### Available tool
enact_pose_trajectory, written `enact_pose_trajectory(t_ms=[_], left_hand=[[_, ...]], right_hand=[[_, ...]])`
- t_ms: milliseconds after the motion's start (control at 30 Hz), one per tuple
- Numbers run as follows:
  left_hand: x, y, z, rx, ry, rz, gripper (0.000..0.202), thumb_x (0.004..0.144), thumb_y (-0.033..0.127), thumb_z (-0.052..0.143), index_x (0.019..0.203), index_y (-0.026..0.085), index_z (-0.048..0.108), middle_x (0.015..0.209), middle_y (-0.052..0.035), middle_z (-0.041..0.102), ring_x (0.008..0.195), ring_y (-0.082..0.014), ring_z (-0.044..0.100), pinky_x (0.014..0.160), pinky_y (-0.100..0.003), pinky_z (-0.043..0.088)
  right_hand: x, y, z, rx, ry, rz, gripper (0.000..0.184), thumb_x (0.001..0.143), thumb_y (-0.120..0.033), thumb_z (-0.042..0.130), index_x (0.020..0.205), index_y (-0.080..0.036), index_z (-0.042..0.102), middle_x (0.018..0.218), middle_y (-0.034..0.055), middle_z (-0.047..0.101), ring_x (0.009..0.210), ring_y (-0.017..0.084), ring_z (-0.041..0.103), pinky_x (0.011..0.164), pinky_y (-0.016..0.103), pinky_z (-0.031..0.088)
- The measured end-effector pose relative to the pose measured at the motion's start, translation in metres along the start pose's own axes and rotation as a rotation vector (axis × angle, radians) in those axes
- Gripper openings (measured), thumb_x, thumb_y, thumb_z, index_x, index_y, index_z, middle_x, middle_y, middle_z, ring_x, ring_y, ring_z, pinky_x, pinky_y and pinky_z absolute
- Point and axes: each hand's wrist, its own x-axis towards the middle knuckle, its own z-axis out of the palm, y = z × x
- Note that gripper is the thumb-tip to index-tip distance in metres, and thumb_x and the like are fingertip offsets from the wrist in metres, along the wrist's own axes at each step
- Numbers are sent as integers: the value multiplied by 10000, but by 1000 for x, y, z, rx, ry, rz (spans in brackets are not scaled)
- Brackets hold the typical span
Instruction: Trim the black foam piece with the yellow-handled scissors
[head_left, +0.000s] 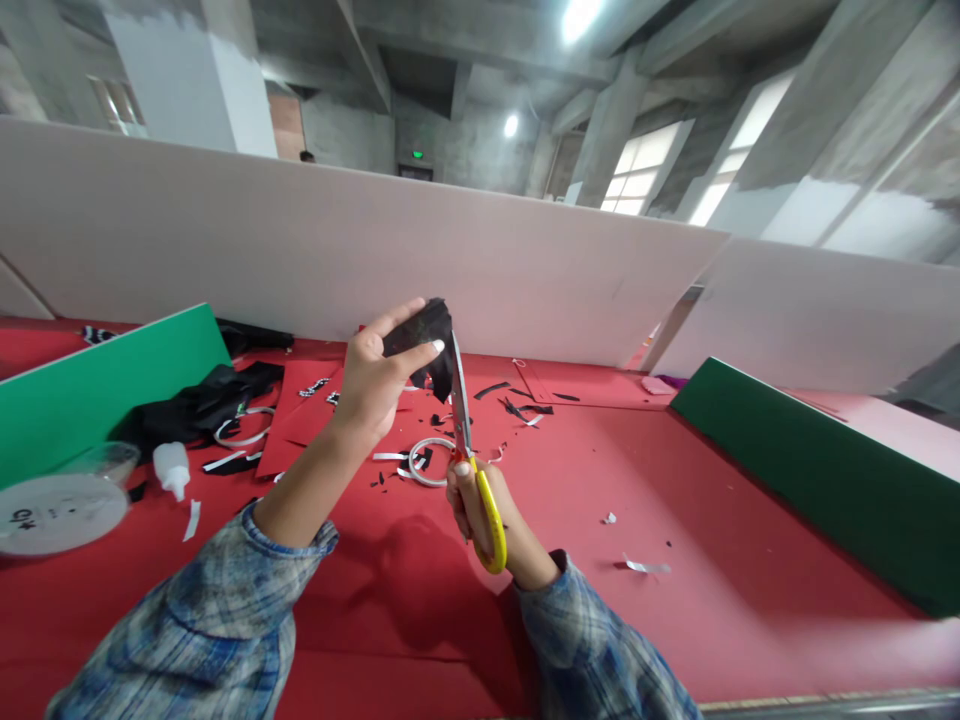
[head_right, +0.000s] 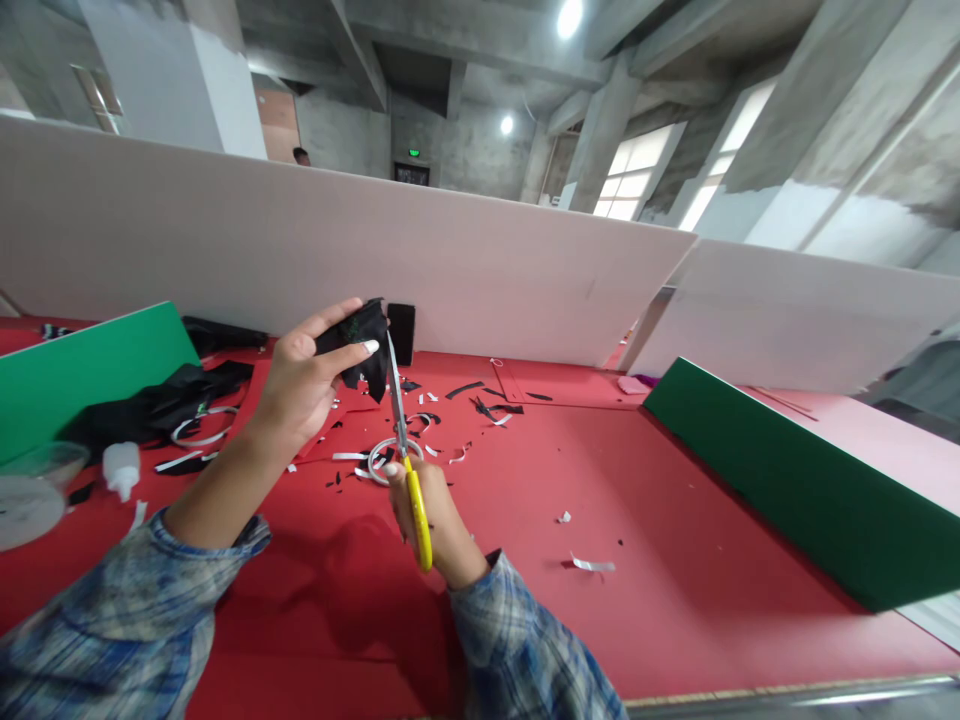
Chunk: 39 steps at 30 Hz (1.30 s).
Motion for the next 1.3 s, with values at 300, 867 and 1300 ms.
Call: enact_pose_trajectory(t_ms=[300,867,1300], left_hand=[[2,1,-2,-20,-29,-16,524,547,182,906,1062,218,819,1114,-65,834,1129,-299,760,1054,-427,608],[6,6,-4,-103,-13,40,499,587,202,920,1071,271,815,1177,-52,824,1249,-315,718,1003,-371,636],[-2,0,0,-38,-174,-136,580,537,187,937,1106,206,825,1144,-70,828,1137,-292,749,1049,-427,603]], right_hand=[[-9,-14,-3,-83,-31,-151,837,918,-951,263,909,-209,648,635,-22,489,501,137,410,527,302,396],[-8,-6,-1,33,-129,-157,807,909,-951,327,948,-200,620,778,17,588,460,89,388,466,279,352],[0,0,-4,103,-15,-157,793,915,-939,360,875,-192,625,742,2,580,441,75,374,437,252,331]])
